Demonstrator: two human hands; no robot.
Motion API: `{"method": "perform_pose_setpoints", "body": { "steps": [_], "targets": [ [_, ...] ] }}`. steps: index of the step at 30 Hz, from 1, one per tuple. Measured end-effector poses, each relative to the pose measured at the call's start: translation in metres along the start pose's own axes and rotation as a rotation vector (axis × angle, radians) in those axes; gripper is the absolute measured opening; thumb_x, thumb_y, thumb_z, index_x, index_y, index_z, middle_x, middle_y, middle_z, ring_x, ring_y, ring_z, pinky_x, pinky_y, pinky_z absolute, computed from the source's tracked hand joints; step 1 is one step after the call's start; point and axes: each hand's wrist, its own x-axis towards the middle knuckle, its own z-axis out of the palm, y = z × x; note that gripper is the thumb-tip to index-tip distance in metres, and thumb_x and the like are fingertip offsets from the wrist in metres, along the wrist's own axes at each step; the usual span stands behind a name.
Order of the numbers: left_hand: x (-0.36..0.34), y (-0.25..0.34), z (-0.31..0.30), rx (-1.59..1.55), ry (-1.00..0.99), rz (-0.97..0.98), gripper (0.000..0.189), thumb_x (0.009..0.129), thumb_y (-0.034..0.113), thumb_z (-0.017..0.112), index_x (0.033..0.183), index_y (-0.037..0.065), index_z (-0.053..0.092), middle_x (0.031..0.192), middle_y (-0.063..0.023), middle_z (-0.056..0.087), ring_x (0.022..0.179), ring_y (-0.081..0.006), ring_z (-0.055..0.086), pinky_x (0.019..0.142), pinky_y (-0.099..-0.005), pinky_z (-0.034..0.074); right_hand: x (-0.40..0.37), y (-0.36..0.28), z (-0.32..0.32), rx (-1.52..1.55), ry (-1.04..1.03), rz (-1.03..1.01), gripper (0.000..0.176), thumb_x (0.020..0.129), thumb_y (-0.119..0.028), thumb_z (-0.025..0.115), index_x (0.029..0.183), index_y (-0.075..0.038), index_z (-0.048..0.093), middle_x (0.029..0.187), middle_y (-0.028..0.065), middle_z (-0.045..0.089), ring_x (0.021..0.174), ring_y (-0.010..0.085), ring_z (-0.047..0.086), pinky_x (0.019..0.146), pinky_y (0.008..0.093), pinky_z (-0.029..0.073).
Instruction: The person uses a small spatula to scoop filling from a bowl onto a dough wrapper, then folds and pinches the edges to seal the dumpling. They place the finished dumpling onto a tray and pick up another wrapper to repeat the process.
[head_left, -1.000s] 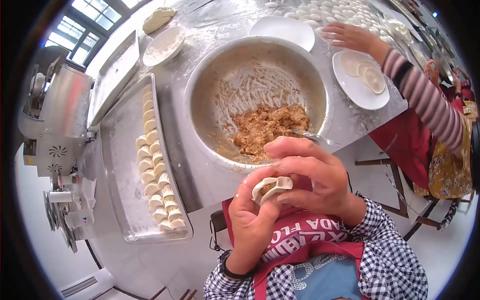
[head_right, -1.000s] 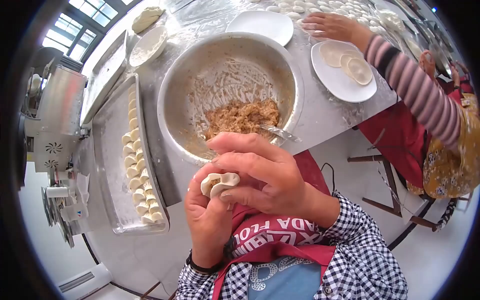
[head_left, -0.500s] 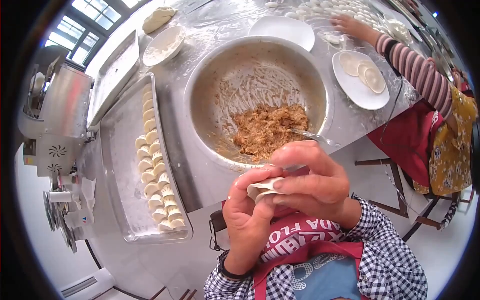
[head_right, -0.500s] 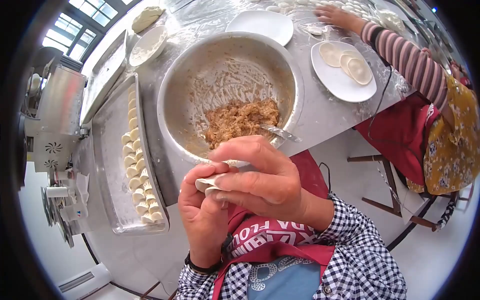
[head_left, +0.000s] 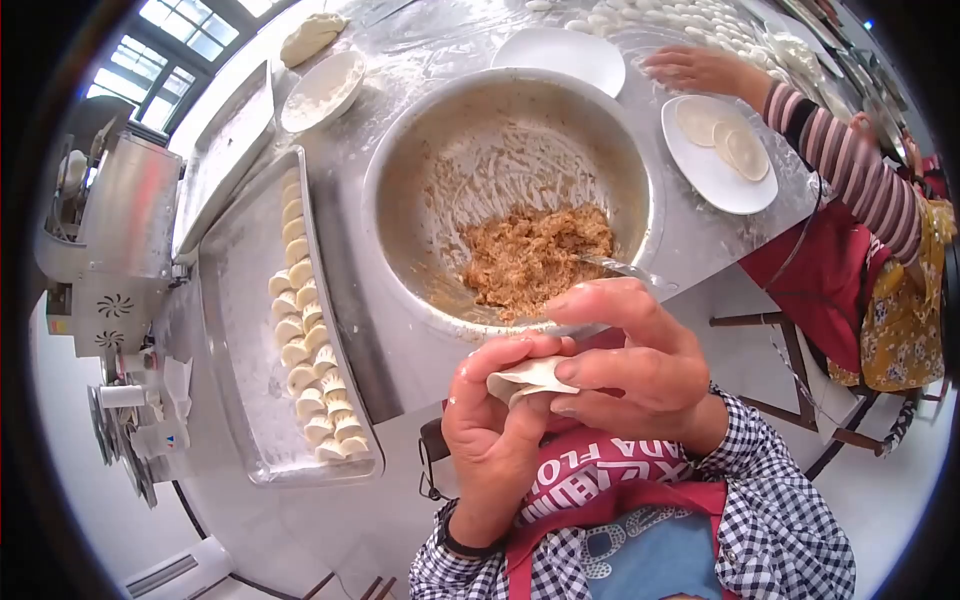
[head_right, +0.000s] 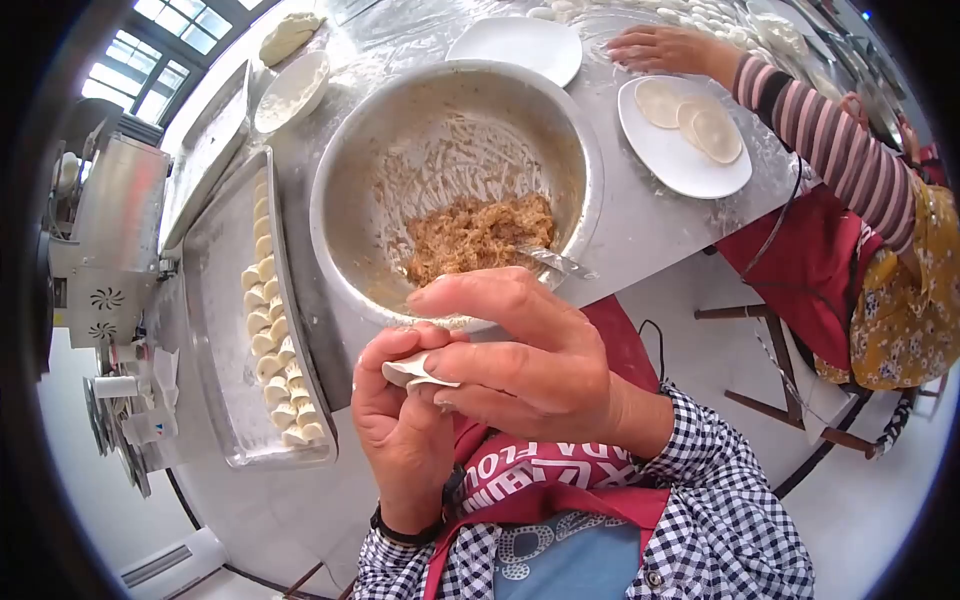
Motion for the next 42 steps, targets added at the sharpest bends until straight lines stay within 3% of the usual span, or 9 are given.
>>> {"method": "perform_pose_setpoints", "body": {
  "steps": [8, 17, 33, 37, 39, 42],
  "targets": [
    [0.001, -0.001, -0.001, 0.075, 0.001, 0.024, 0.030, 0.085, -0.003, 0.051, 0.114, 0.000, 0.045, 0.112, -0.0137, 0.053, 0.107, -0.0221, 0.053, 0.090, -0.0317, 0.044, 0.001, -0.002, -0.001, -0.005, -0.008, 0.019, 0.028, 0.061, -0.004, 0.073, 0.085, -0.005, 0.059, 0.104, 0.0190, 0.057, 0.090, 0.0299, 0.059, 0.073, 0.0350, 0.048],
    [-0.001, 0.001, 0.000, 0.060, 0.033, -0.084, 0.034, 0.083, -0.006, 0.049, 0.116, 0.000, 0.044, 0.114, -0.0136, 0.052, 0.108, -0.0217, 0.052, 0.092, -0.0319, 0.043, -0.002, 0.000, 0.002, 0.004, -0.003, 0.065, 0.026, 0.061, -0.002, 0.073, 0.083, -0.004, 0.058, 0.107, 0.0195, 0.056, 0.093, 0.0296, 0.059, 0.074, 0.0343, 0.049],
    [-0.001, -0.002, 0.001, 0.070, 0.070, -0.036, 0.037, 0.082, 0.003, 0.060, 0.115, 0.000, 0.045, 0.111, -0.0120, 0.054, 0.102, -0.0187, 0.053, 0.089, -0.0295, 0.044, -0.006, 0.007, 0.001, 0.019, -0.016, 0.064, 0.020, 0.066, -0.007, 0.072, 0.075, -0.002, 0.055, 0.101, 0.0176, 0.060, 0.090, 0.0287, 0.060, 0.073, 0.0340, 0.049],
    [-0.002, 0.000, 0.000, 0.042, 0.079, -0.041, 0.037, 0.082, 0.004, 0.060, 0.116, -0.001, 0.045, 0.110, -0.0115, 0.055, 0.102, -0.0178, 0.053, 0.089, -0.0291, 0.044, -0.004, 0.006, 0.005, 0.045, -0.012, 0.070, 0.021, 0.065, -0.007, 0.073, 0.078, -0.002, 0.056, 0.101, 0.0176, 0.059, 0.090, 0.0279, 0.059, 0.073, 0.0335, 0.049],
    [-0.003, 0.001, 0.000, 0.073, 0.065, -0.041, 0.037, 0.082, 0.005, 0.060, 0.116, -0.001, 0.045, 0.110, -0.0118, 0.054, 0.102, -0.0177, 0.053, 0.089, -0.0290, 0.044, -0.004, 0.001, 0.011, 0.075, 0.073, 0.184, 0.024, 0.064, -0.008, 0.074, 0.082, -0.002, 0.059, 0.101, 0.0174, 0.059, 0.090, 0.0271, 0.059, 0.074, 0.0331, 0.049],
    [-0.004, 0.003, 0.001, 0.103, 0.039, -0.042, 0.037, 0.083, 0.001, 0.057, 0.118, -0.001, 0.044, 0.113, -0.0123, 0.054, 0.104, -0.0178, 0.052, 0.090, -0.0289, 0.043, -0.002, 0.006, 0.009, 0.041, 0.017, 0.097, 0.024, 0.063, -0.006, 0.074, 0.082, -0.002, 0.060, 0.101, 0.0170, 0.059, 0.091, 0.0270, 0.059, 0.074, 0.0333, 0.049]
  ]
}}
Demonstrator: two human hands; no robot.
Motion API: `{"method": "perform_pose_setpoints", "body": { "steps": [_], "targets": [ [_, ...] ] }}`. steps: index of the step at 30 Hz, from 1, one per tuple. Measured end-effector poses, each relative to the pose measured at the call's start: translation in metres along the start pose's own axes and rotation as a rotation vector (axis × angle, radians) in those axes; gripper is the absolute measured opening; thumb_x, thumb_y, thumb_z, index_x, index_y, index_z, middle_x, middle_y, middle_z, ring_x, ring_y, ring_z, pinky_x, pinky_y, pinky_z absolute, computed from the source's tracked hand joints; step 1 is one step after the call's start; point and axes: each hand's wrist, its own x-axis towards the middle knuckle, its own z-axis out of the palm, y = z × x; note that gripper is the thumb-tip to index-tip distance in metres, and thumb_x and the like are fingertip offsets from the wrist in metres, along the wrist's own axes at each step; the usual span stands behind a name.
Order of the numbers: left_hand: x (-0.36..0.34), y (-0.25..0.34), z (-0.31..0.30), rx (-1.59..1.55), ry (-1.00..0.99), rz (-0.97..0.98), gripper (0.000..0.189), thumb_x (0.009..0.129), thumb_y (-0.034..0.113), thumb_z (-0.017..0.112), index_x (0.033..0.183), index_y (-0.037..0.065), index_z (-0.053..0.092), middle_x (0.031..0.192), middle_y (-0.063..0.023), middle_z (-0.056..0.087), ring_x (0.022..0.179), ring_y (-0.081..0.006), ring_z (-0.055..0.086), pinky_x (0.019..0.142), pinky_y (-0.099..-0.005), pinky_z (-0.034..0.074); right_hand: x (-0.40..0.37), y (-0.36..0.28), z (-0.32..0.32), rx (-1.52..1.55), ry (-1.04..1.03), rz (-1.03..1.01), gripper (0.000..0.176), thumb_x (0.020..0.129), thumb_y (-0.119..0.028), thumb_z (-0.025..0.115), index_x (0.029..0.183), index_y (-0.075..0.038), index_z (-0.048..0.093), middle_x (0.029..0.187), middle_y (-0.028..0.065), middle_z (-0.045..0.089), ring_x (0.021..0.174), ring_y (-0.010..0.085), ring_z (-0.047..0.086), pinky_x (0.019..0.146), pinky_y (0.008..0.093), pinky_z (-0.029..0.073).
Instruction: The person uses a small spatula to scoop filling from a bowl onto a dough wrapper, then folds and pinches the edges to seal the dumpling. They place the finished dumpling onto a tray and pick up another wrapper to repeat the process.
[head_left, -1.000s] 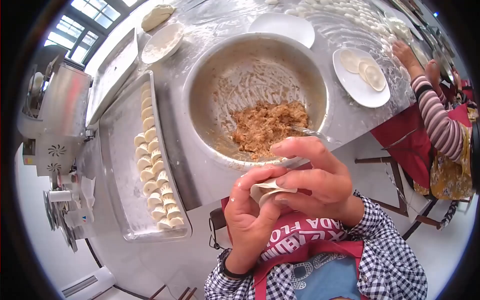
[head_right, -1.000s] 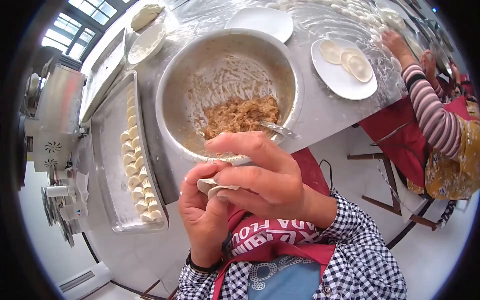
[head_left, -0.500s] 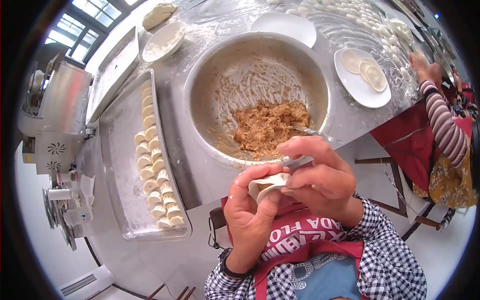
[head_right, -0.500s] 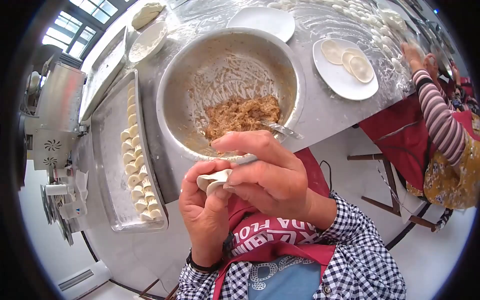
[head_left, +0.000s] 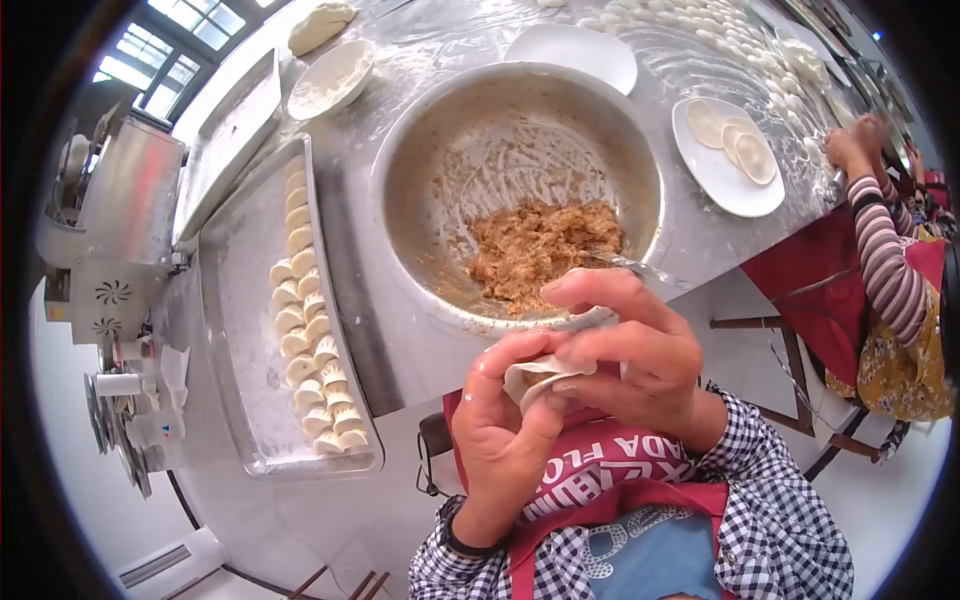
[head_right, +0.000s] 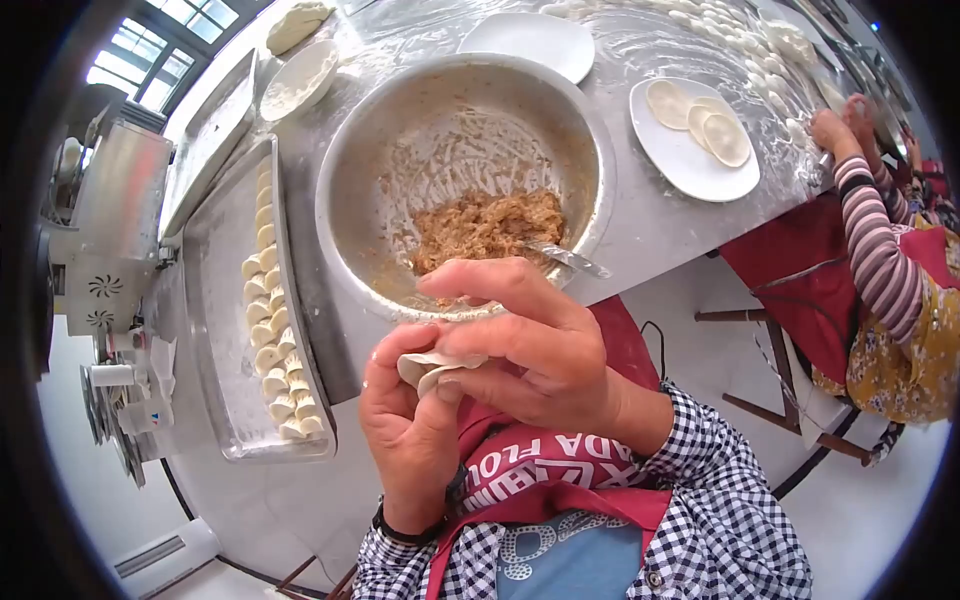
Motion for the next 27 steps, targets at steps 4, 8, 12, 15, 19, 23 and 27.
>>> {"method": "perform_pose_setpoints", "body": {
  "steps": [4, 8, 12, 15, 19, 23, 27],
  "targets": [
    [0.001, -0.001, 0.000, 0.101, -0.036, 0.057, 0.038, 0.085, -0.003, 0.052, 0.121, -0.003, 0.042, 0.115, -0.0138, 0.053, 0.107, -0.0193, 0.052, 0.091, -0.0294, 0.042, -0.001, 0.004, -0.003, 0.023, -0.051, -0.039, 0.020, 0.062, -0.005, 0.073, 0.078, -0.003, 0.060, 0.101, 0.0161, 0.059, 0.091, 0.0269, 0.059, 0.074, 0.0340, 0.049],
    [0.000, 0.000, 0.000, 0.303, -0.092, 0.115, 0.040, 0.084, -0.006, 0.051, 0.123, -0.004, 0.043, 0.116, -0.0140, 0.052, 0.107, -0.0197, 0.051, 0.091, -0.0298, 0.042, -0.001, 0.007, -0.007, 0.017, -0.100, -0.051, 0.018, 0.062, -0.006, 0.072, 0.076, -0.002, 0.060, 0.100, 0.0153, 0.059, 0.090, 0.0271, 0.059, 0.074, 0.0347, 0.048],
    [-0.001, 0.002, -0.003, 0.201, -0.113, 0.049, 0.043, 0.081, -0.009, 0.049, 0.124, -0.005, 0.043, 0.116, -0.0146, 0.052, 0.109, -0.0190, 0.051, 0.090, -0.0292, 0.042, 0.001, 0.001, -0.008, 0.002, -0.095, -0.001, 0.019, 0.063, -0.006, 0.072, 0.078, -0.003, 0.061, 0.105, 0.0154, 0.057, 0.091, 0.0267, 0.058, 0.074, 0.0340, 0.048],
    [-0.001, 0.004, -0.001, 0.110, -0.110, -0.016, 0.046, 0.080, -0.010, 0.048, 0.125, -0.005, 0.041, 0.116, -0.0152, 0.052, 0.109, -0.0187, 0.050, 0.090, -0.0291, 0.043, 0.005, -0.005, -0.003, 0.111, -0.040, 0.116, 0.020, 0.063, -0.005, 0.072, 0.079, -0.003, 0.060, 0.107, 0.0152, 0.056, 0.092, 0.0261, 0.058, 0.074, 0.0335, 0.048],
    [0.002, 0.009, 0.004, 0.163, -0.125, -0.005, 0.049, 0.080, -0.010, 0.048, 0.127, -0.005, 0.037, 0.118, -0.0155, 0.050, 0.110, -0.0194, 0.050, 0.091, -0.0301, 0.043, 0.001, 0.004, -0.007, 0.141, -0.114, 0.076, 0.021, 0.062, -0.005, 0.073, 0.080, -0.003, 0.060, 0.106, 0.0150, 0.057, 0.092, 0.0259, 0.058, 0.074, 0.0333, 0.048],
    [0.003, 0.006, 0.001, 0.079, -0.141, -0.057, 0.046, 0.081, -0.008, 0.048, 0.126, -0.005, 0.038, 0.120, -0.0157, 0.048, 0.110, -0.0203, 0.050, 0.092, -0.0305, 0.043, -0.005, 0.008, -0.007, 0.159, -0.101, -0.015, 0.023, 0.062, -0.005, 0.073, 0.082, -0.003, 0.061, 0.105, 0.0153, 0.058, 0.091, 0.0265, 0.058, 0.074, 0.0330, 0.048],
    [0.003, 0.000, -0.004, -0.194, -0.061, -0.159, 0.039, 0.084, -0.002, 0.051, 0.122, -0.005, 0.042, 0.120, -0.0153, 0.049, 0.109, -0.0208, 0.050, 0.092, -0.0304, 0.043, -0.001, 0.001, -0.004, 0.007, -0.066, -0.011, 0.021, 0.061, -0.005, 0.073, 0.078, -0.003, 0.060, 0.104, 0.0157, 0.059, 0.091, 0.0274, 0.059, 0.074, 0.0333, 0.048]
  ]
}}
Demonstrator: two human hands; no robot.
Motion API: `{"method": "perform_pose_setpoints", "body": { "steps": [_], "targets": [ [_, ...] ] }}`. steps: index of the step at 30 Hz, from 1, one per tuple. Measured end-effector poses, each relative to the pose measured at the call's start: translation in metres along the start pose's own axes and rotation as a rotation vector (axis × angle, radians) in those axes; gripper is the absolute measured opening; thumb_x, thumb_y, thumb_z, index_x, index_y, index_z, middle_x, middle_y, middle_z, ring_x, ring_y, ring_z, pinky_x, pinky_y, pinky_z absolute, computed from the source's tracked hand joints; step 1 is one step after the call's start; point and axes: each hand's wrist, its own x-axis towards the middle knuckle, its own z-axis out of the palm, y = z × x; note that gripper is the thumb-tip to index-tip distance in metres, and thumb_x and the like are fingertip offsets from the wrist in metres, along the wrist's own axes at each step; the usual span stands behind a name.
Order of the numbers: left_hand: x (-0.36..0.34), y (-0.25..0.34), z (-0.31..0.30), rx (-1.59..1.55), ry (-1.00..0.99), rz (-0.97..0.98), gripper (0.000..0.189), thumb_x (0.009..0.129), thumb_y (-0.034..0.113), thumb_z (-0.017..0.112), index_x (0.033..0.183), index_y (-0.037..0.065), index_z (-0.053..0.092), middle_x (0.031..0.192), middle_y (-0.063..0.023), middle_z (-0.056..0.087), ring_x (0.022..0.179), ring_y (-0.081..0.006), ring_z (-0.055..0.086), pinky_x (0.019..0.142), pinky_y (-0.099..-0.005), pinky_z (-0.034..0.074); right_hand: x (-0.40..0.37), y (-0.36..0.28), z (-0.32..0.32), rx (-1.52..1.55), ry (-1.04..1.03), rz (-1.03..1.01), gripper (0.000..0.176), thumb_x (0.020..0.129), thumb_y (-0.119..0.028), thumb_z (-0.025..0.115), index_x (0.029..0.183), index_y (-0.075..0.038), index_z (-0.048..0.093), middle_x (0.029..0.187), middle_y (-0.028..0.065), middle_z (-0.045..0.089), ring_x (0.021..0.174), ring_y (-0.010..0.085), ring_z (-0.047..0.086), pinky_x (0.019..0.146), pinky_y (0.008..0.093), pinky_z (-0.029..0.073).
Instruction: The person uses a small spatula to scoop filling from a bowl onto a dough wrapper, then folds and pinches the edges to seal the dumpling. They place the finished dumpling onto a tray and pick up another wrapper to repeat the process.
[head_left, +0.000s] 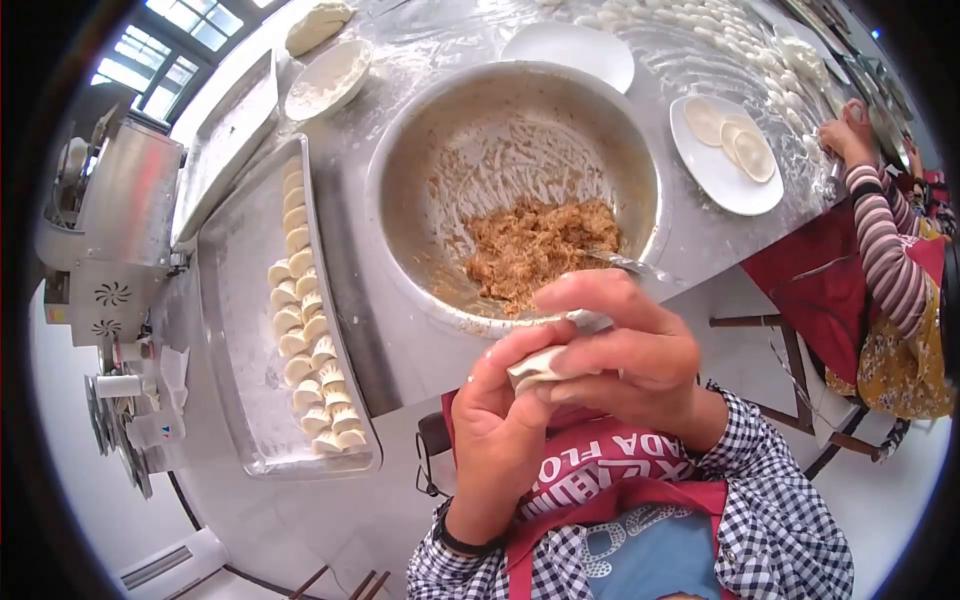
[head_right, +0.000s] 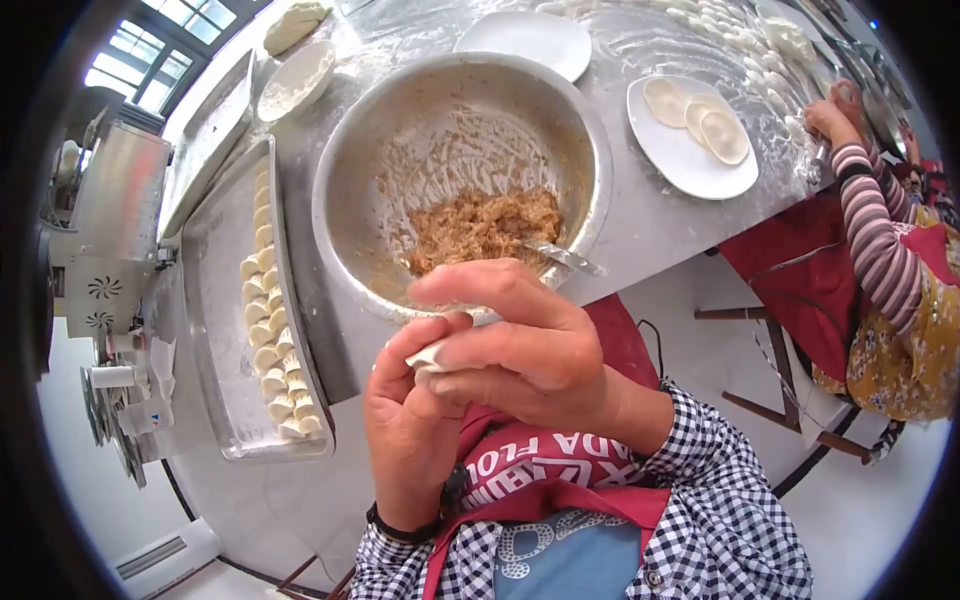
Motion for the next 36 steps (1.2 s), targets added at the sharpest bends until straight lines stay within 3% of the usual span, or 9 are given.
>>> {"method": "perform_pose_setpoints", "body": {
  "steps": [5, 11, 13, 16, 23, 25, 29, 34, 36],
  "targets": [
    [-0.002, 0.001, 0.003, -0.046, 0.027, -0.008, 0.035, 0.085, -0.002, 0.051, 0.120, -0.004, 0.045, 0.120, -0.0143, 0.051, 0.109, -0.0204, 0.051, 0.092, -0.0303, 0.043, -0.002, 0.003, 0.004, 0.033, 0.041, 0.020, 0.019, 0.062, -0.007, 0.073, 0.075, -0.002, 0.060, 0.103, 0.0158, 0.059, 0.090, 0.0281, 0.059, 0.076, 0.0356, 0.047],
    [-0.002, -0.001, 0.004, 0.521, -0.030, 0.215, 0.039, 0.083, -0.007, 0.049, 0.122, -0.004, 0.045, 0.120, -0.0139, 0.051, 0.110, -0.0195, 0.050, 0.093, -0.0295, 0.041, 0.000, 0.005, -0.005, -0.026, -0.062, -0.043, 0.019, 0.060, -0.006, 0.071, 0.076, -0.002, 0.060, 0.103, 0.0154, 0.059, 0.090, 0.0269, 0.059, 0.077, 0.0362, 0.047],
    [-0.002, 0.002, 0.004, 0.347, -0.031, 0.073, 0.042, 0.083, -0.009, 0.048, 0.124, -0.004, 0.043, 0.120, -0.0134, 0.051, 0.110, -0.0194, 0.050, 0.093, -0.0292, 0.040, 0.002, 0.002, -0.005, -0.044, -0.086, -0.041, 0.019, 0.060, -0.006, 0.071, 0.075, -0.002, 0.060, 0.103, 0.0152, 0.059, 0.091, 0.0266, 0.059, 0.077, 0.0359, 0.046],
    [-0.005, 0.002, 0.002, 0.280, -0.037, 0.079, 0.045, 0.082, -0.010, 0.047, 0.125, -0.004, 0.041, 0.120, -0.0136, 0.050, 0.111, -0.0196, 0.049, 0.093, -0.0294, 0.040, 0.005, -0.003, -0.001, 0.035, -0.021, 0.058, 0.016, 0.062, -0.005, 0.069, 0.074, -0.002, 0.059, 0.104, 0.0153, 0.059, 0.091, 0.0262, 0.059, 0.076, 0.0346, 0.046],
    [0.002, 0.003, 0.006, 0.274, -0.056, 0.074, 0.043, 0.083, -0.007, 0.049, 0.125, -0.003, 0.040, 0.120, -0.0147, 0.050, 0.111, -0.0200, 0.049, 0.093, -0.0303, 0.042, -0.006, 0.011, -0.002, 0.101, -0.039, -0.041, 0.019, 0.064, -0.005, 0.070, 0.080, -0.002, 0.060, 0.104, 0.0171, 0.058, 0.089, 0.0275, 0.059, 0.074, 0.0345, 0.047],
    [0.003, -0.002, 0.003, -0.278, -0.024, -0.089, 0.041, 0.084, -0.003, 0.052, 0.124, -0.003, 0.041, 0.121, -0.0147, 0.049, 0.111, -0.0201, 0.049, 0.093, -0.0311, 0.042, -0.005, 0.009, 0.003, 0.102, 0.014, -0.039, 0.019, 0.065, -0.005, 0.070, 0.080, -0.002, 0.060, 0.104, 0.0172, 0.058, 0.089, 0.0278, 0.059, 0.073, 0.0345, 0.048],
    [0.000, -0.005, 0.002, -0.266, -0.025, -0.054, 0.039, 0.085, -0.001, 0.053, 0.122, -0.003, 0.043, 0.121, -0.0148, 0.049, 0.111, -0.0204, 0.050, 0.093, -0.0317, 0.043, 0.000, 0.005, 0.002, -0.004, 0.016, -0.055, 0.016, 0.066, -0.005, 0.069, 0.078, -0.003, 0.059, 0.102, 0.0162, 0.059, 0.088, 0.0279, 0.059, 0.069, 0.0333, 0.048],
    [-0.003, -0.009, 0.002, 0.321, 0.006, 0.137, 0.042, 0.084, -0.005, 0.052, 0.124, -0.004, 0.042, 0.120, -0.0141, 0.051, 0.110, -0.0197, 0.051, 0.093, -0.0294, 0.042, -0.001, 0.009, -0.002, -0.043, -0.034, -0.109, 0.018, 0.065, -0.008, 0.070, 0.078, -0.003, 0.059, 0.101, 0.0158, 0.059, 0.088, 0.0284, 0.059, 0.069, 0.0341, 0.048],
    [-0.002, -0.007, 0.002, 0.352, -0.011, 0.141, 0.043, 0.083, -0.007, 0.050, 0.125, -0.004, 0.042, 0.120, -0.0137, 0.051, 0.111, -0.0193, 0.050, 0.093, -0.0289, 0.041, -0.001, 0.008, -0.003, -0.010, -0.054, -0.086, 0.018, 0.064, -0.008, 0.070, 0.078, -0.004, 0.059, 0.103, 0.0155, 0.059, 0.088, 0.0280, 0.059, 0.069, 0.0343, 0.048]
  ]
}}
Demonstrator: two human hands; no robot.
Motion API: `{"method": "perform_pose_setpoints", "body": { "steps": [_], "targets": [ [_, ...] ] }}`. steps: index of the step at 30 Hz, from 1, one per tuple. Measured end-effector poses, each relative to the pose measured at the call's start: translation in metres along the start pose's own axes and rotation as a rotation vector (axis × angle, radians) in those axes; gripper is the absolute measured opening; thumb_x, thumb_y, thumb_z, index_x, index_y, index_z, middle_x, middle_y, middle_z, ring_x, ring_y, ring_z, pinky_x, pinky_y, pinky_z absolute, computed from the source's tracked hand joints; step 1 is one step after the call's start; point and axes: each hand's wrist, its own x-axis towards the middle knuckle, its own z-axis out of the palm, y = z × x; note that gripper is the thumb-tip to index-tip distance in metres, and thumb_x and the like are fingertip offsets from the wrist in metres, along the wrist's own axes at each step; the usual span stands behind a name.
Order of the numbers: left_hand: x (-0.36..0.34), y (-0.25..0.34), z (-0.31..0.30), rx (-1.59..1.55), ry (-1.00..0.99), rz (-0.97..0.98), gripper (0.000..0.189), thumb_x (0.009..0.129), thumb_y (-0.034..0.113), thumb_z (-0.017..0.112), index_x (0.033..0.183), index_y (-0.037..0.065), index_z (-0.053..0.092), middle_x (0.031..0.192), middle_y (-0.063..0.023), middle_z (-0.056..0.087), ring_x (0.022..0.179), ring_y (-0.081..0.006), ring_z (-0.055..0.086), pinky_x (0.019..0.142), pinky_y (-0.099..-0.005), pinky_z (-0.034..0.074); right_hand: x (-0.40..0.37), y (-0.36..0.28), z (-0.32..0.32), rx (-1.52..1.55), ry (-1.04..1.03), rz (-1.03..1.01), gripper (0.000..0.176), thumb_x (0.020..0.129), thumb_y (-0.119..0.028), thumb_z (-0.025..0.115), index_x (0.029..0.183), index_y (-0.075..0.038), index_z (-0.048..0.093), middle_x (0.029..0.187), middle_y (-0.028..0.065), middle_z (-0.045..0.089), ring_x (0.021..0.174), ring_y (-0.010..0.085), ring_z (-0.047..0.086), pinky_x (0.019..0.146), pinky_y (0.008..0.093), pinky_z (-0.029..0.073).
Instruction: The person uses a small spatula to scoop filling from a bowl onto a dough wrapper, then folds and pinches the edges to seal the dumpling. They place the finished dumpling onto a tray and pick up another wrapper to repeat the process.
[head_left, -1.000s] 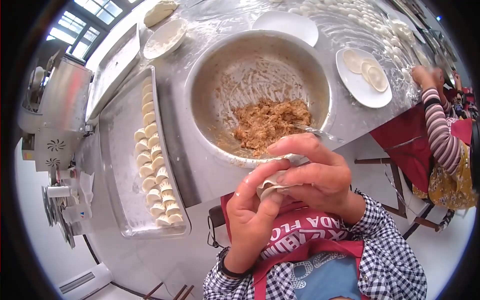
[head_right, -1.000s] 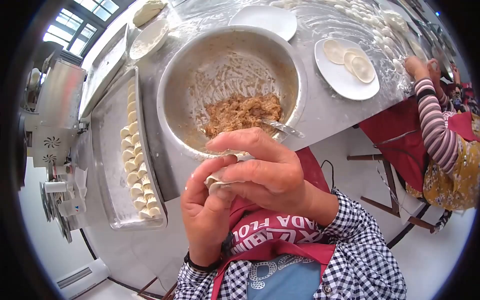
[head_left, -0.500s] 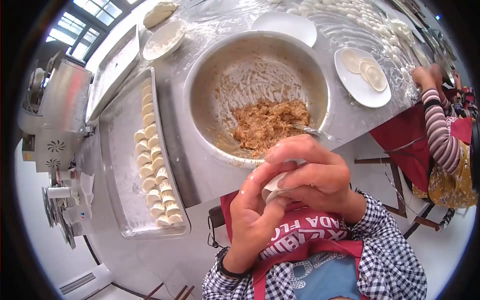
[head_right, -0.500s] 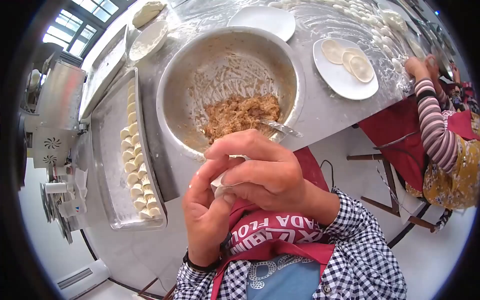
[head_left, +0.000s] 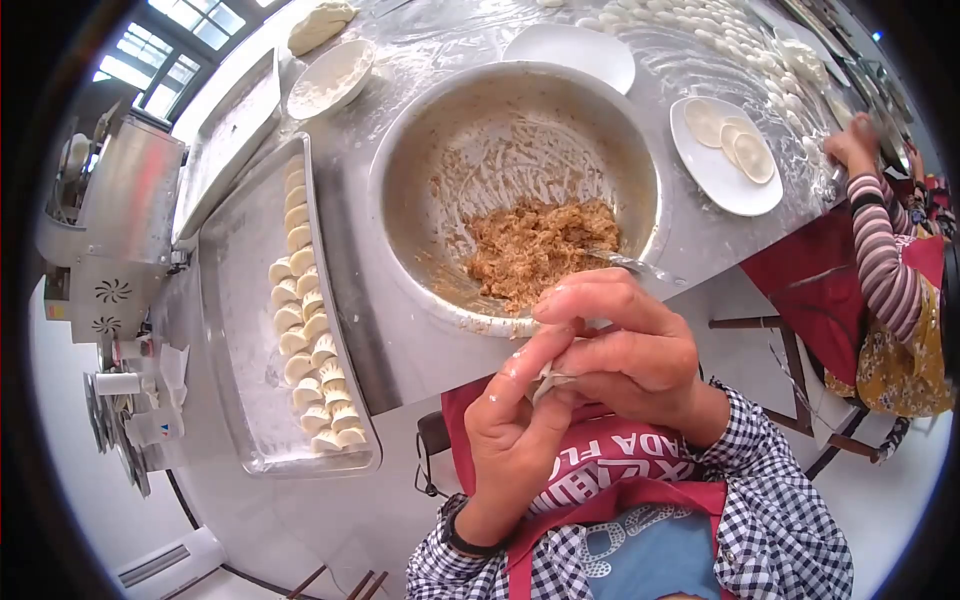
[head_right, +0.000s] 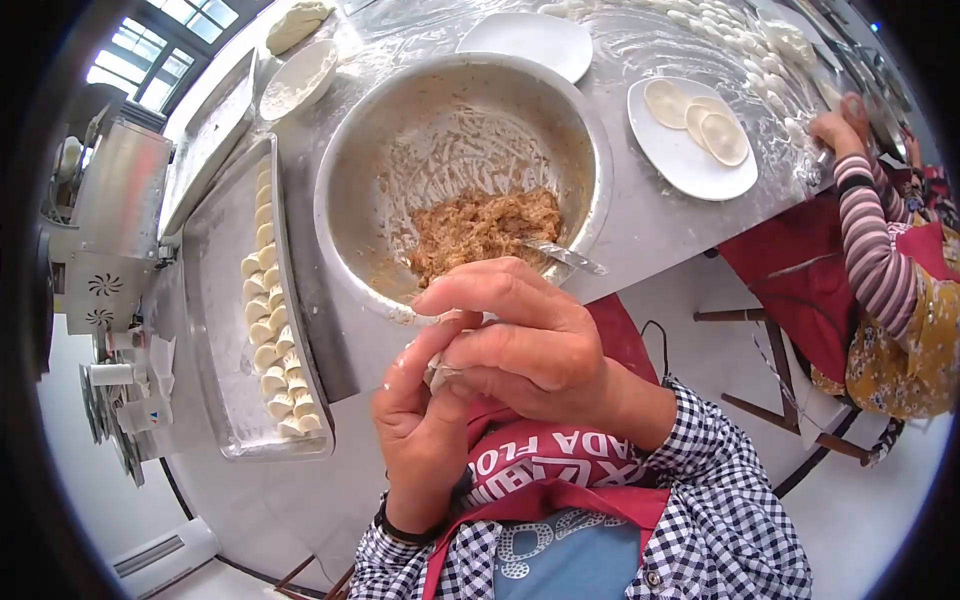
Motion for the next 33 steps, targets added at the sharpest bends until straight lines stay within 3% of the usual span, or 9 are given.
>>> {"method": "perform_pose_setpoints", "body": {
  "steps": [4, 11, 13, 17, 20, 23, 25, 28, 33],
  "targets": [
    [0.001, 0.007, 0.000, -0.095, -0.006, -0.090, 0.046, 0.081, -0.011, 0.047, 0.127, -0.004, 0.039, 0.121, -0.0137, 0.050, 0.112, -0.0189, 0.049, 0.093, -0.0281, 0.041, 0.006, -0.005, -0.002, -0.049, -0.036, 0.031, 0.018, 0.062, -0.007, 0.070, 0.078, -0.003, 0.060, 0.104, 0.0152, 0.058, 0.088, 0.0270, 0.059, 0.069, 0.0336, 0.048],
    [0.005, 0.007, 0.005, -0.085, 0.008, -0.072, 0.046, 0.082, -0.010, 0.046, 0.127, -0.004, 0.037, 0.122, -0.0149, 0.048, 0.111, -0.0210, 0.049, 0.093, -0.0297, 0.043, -0.002, -0.002, 0.000, 0.027, -0.016, 0.040, 0.017, 0.063, -0.007, 0.069, 0.076, -0.003, 0.060, 0.104, 0.0150, 0.059, 0.087, 0.0257, 0.059, 0.070, 0.0331, 0.047],
    [0.005, 0.004, 0.004, -0.319, 0.054, -0.253, 0.042, 0.084, -0.005, 0.049, 0.125, -0.003, 0.039, 0.122, -0.0154, 0.048, 0.110, -0.0217, 0.050, 0.092, -0.0307, 0.044, -0.005, -0.001, 0.003, 0.043, 0.014, 0.067, 0.016, 0.063, -0.006, 0.069, 0.075, -0.003, 0.060, 0.103, 0.0149, 0.059, 0.086, 0.0257, 0.060, 0.070, 0.0334, 0.048],
    [0.001, -0.007, 0.001, -0.629, 0.041, -0.241, 0.044, 0.085, 0.009, 0.056, 0.125, -0.002, 0.040, 0.122, -0.0151, 0.048, 0.109, -0.0215, 0.051, 0.087, -0.0321, 0.047, -0.005, 0.001, 0.008, -0.017, 0.083, 0.042, 0.015, 0.063, -0.006, 0.068, 0.074, -0.003, 0.059, 0.101, 0.0145, 0.060, 0.086, 0.0263, 0.060, 0.069, 0.0337, 0.048],
    [0.001, -0.008, 0.001, -0.514, 0.083, -0.219, 0.042, 0.086, 0.008, 0.055, 0.125, -0.001, 0.040, 0.123, -0.0151, 0.047, 0.108, -0.0222, 0.052, 0.088, -0.0326, 0.047, -0.004, 0.002, 0.006, -0.076, 0.051, 0.008, 0.014, 0.064, -0.007, 0.067, 0.075, -0.003, 0.059, 0.101, 0.0149, 0.060, 0.087, 0.0269, 0.060, 0.069, 0.0337, 0.048],
    [-0.001, -0.008, 0.003, -0.214, 0.112, -0.138, 0.040, 0.087, 0.005, 0.053, 0.124, -0.002, 0.041, 0.121, -0.0152, 0.049, 0.107, -0.0212, 0.053, 0.089, -0.0317, 0.045, -0.005, 0.002, 0.003, -0.098, 0.003, 0.000, 0.014, 0.065, -0.007, 0.067, 0.076, -0.003, 0.059, 0.101, 0.0152, 0.060, 0.087, 0.0273, 0.060, 0.070, 0.0338, 0.048],
    [-0.001, -0.007, 0.005, 0.096, 0.083, 0.020, 0.038, 0.087, 0.002, 0.051, 0.123, -0.004, 0.041, 0.118, -0.0150, 0.052, 0.106, -0.0201, 0.053, 0.090, -0.0297, 0.044, -0.006, 0.002, 0.002, -0.086, 0.000, 0.010, 0.014, 0.065, -0.007, 0.067, 0.076, -0.002, 0.059, 0.102, 0.0153, 0.060, 0.087, 0.0274, 0.060, 0.071, 0.0340, 0.048],
    [-0.001, -0.010, 0.001, 0.174, 0.048, 0.064, 0.041, 0.084, -0.006, 0.051, 0.124, -0.004, 0.043, 0.120, -0.0147, 0.051, 0.111, -0.0190, 0.050, 0.091, -0.0280, 0.042, -0.005, 0.000, 0.001, 0.007, -0.008, 0.068, 0.014, 0.065, -0.006, 0.067, 0.076, -0.002, 0.060, 0.103, 0.0151, 0.059, 0.088, 0.0271, 0.059, 0.073, 0.0343, 0.047],
    [0.000, -0.003, 0.007, 0.045, 0.107, -0.039, 0.044, 0.084, -0.005, 0.050, 0.126, -0.004, 0.039, 0.121, -0.0165, 0.050, 0.109, -0.0195, 0.051, 0.090, -0.0271, 0.042, -0.002, -0.004, 0.003, -0.049, 0.029, 0.122, 0.014, 0.066, -0.005, 0.067, 0.077, -0.002, 0.060, 0.104, 0.0147, 0.058, 0.089, 0.0262, 0.059, 0.073, 0.0350, 0.047]
  ]
}}
